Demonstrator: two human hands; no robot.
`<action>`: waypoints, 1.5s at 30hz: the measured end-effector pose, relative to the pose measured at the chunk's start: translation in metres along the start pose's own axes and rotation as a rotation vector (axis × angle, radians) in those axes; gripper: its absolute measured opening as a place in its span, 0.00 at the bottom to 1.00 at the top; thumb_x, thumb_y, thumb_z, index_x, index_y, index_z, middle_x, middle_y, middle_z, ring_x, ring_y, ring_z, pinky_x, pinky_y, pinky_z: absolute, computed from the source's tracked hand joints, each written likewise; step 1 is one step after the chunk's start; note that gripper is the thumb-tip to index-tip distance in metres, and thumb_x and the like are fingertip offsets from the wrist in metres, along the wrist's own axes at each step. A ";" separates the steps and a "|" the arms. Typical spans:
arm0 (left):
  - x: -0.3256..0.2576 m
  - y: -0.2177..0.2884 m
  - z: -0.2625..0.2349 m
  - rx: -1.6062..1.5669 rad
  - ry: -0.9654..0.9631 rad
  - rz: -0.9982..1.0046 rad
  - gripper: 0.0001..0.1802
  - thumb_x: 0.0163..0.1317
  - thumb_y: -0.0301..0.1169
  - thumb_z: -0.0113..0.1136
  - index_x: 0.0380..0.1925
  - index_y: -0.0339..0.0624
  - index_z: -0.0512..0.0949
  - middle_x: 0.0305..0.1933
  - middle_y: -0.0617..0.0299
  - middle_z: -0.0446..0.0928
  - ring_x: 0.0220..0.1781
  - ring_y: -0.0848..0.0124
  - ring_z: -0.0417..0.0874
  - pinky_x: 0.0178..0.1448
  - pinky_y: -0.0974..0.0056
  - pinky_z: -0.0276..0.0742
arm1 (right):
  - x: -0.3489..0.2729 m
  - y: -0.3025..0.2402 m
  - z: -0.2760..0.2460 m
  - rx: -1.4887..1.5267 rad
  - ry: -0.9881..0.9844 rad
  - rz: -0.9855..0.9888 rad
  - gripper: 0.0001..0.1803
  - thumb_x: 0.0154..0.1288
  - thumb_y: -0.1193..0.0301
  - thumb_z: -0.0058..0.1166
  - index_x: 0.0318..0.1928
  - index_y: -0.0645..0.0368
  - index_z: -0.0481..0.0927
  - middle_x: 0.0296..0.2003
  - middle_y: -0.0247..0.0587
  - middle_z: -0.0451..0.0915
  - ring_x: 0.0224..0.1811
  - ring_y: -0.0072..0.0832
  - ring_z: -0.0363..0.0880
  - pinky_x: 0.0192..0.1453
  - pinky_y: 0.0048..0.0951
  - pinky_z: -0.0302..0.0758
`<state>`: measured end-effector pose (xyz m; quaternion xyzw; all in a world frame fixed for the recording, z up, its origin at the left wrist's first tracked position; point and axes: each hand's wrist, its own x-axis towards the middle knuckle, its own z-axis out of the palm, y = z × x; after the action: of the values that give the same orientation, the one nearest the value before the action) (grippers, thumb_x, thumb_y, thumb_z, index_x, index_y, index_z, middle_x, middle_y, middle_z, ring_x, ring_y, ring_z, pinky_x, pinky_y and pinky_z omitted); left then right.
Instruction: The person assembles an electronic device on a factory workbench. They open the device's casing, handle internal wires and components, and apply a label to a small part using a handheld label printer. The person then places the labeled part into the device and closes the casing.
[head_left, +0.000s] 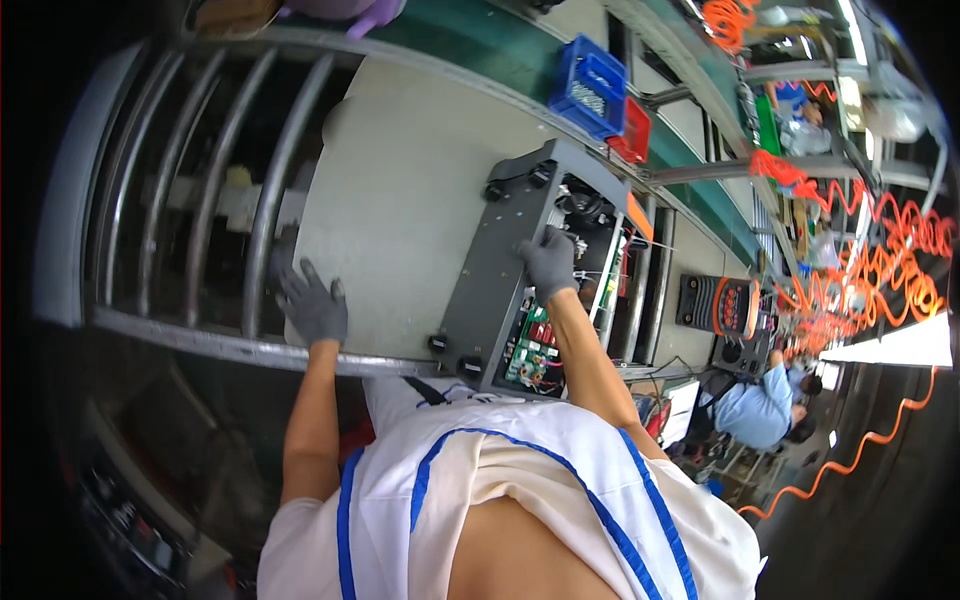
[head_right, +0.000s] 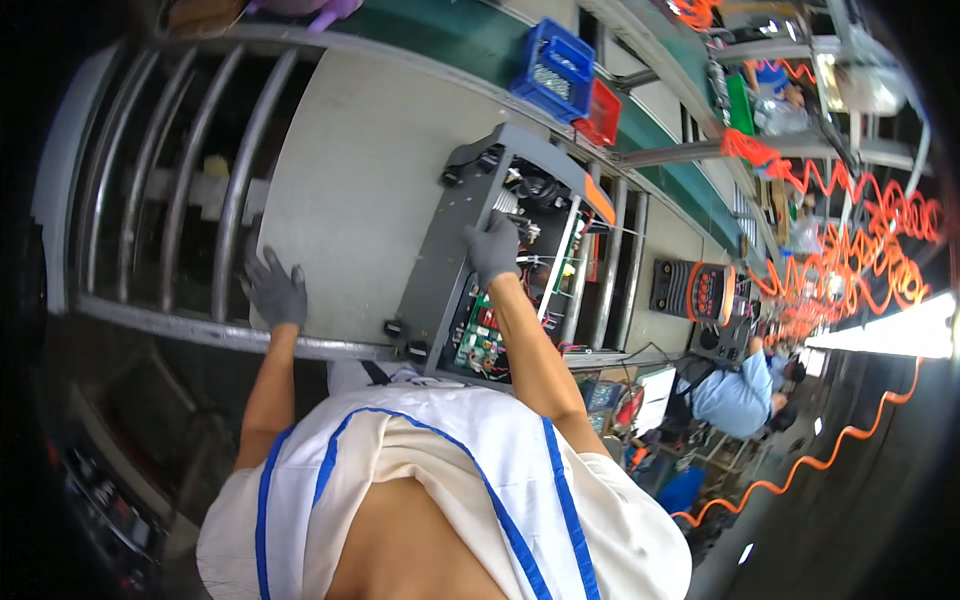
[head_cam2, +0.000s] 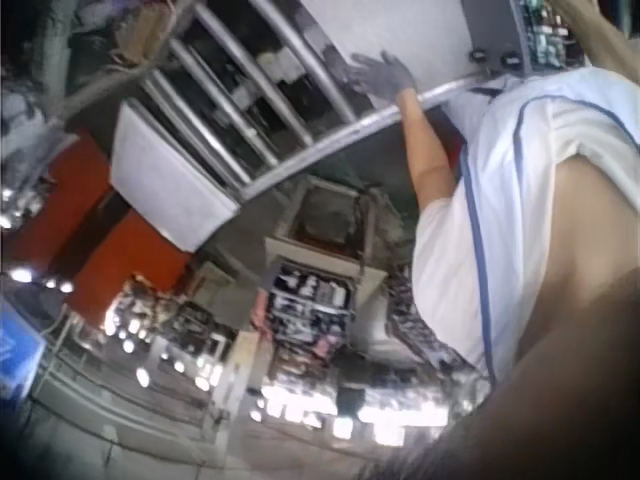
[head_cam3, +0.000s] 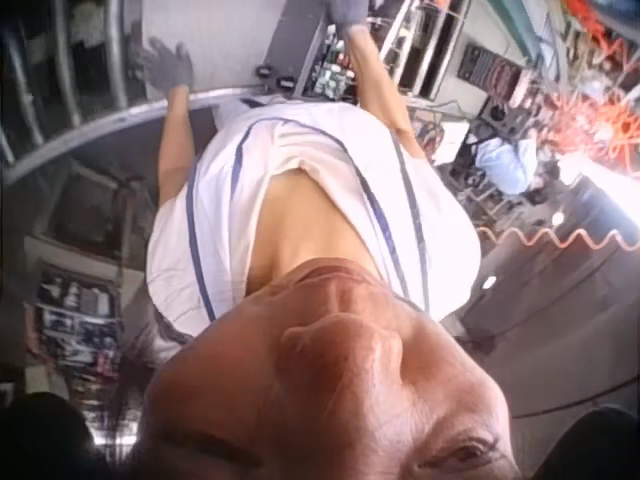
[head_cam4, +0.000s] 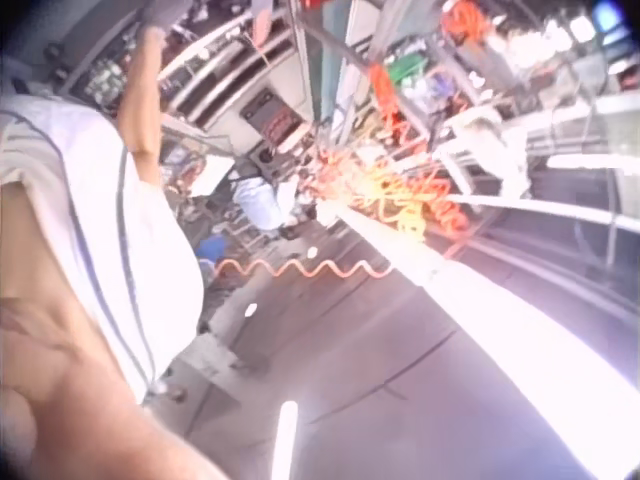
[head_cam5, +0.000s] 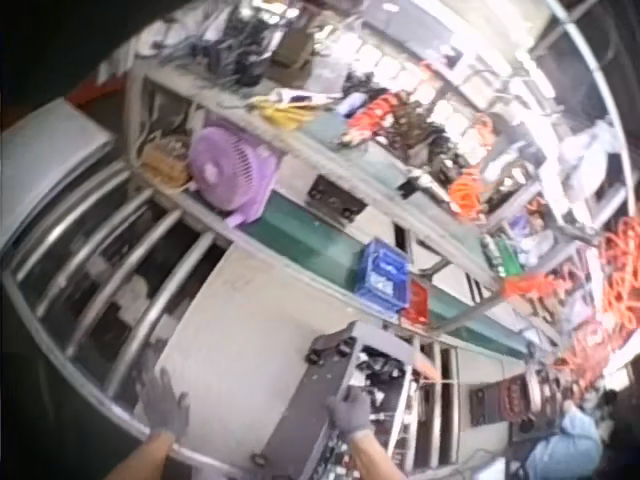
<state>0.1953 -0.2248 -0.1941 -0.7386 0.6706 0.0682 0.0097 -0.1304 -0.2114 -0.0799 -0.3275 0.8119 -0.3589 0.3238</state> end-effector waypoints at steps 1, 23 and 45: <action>-0.003 0.003 0.003 -0.002 -0.020 0.001 0.36 0.60 0.50 0.46 0.63 0.39 0.57 0.67 0.42 0.50 0.70 0.52 0.49 0.69 0.45 0.46 | -0.010 -0.012 0.000 0.041 -0.026 0.045 0.12 0.45 0.77 0.54 0.34 0.67 0.77 0.27 0.40 0.79 0.28 0.23 0.77 0.34 0.25 0.73; -0.063 0.109 -0.129 -1.812 -0.920 0.112 0.37 0.52 0.49 0.58 0.59 0.44 0.62 0.53 0.59 0.69 0.53 0.66 0.72 0.58 0.64 0.69 | -0.053 -0.080 -0.085 0.900 -0.406 -0.003 0.20 0.45 0.79 0.54 0.44 0.65 0.73 0.36 0.43 0.77 0.33 0.31 0.78 0.38 0.30 0.77; -0.133 0.280 -0.175 -1.380 -0.488 0.473 0.31 0.57 0.27 0.51 0.62 0.34 0.58 0.58 0.53 0.66 0.56 0.65 0.69 0.61 0.62 0.64 | -0.076 0.087 -0.299 0.018 0.378 -0.081 0.24 0.49 0.49 0.55 0.39 0.54 0.79 0.37 0.47 0.79 0.42 0.39 0.79 0.47 0.36 0.72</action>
<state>-0.0788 -0.1396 0.0155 -0.3783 0.5952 0.6324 -0.3204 -0.3406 0.0036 0.0320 -0.2840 0.8412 -0.4338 0.1537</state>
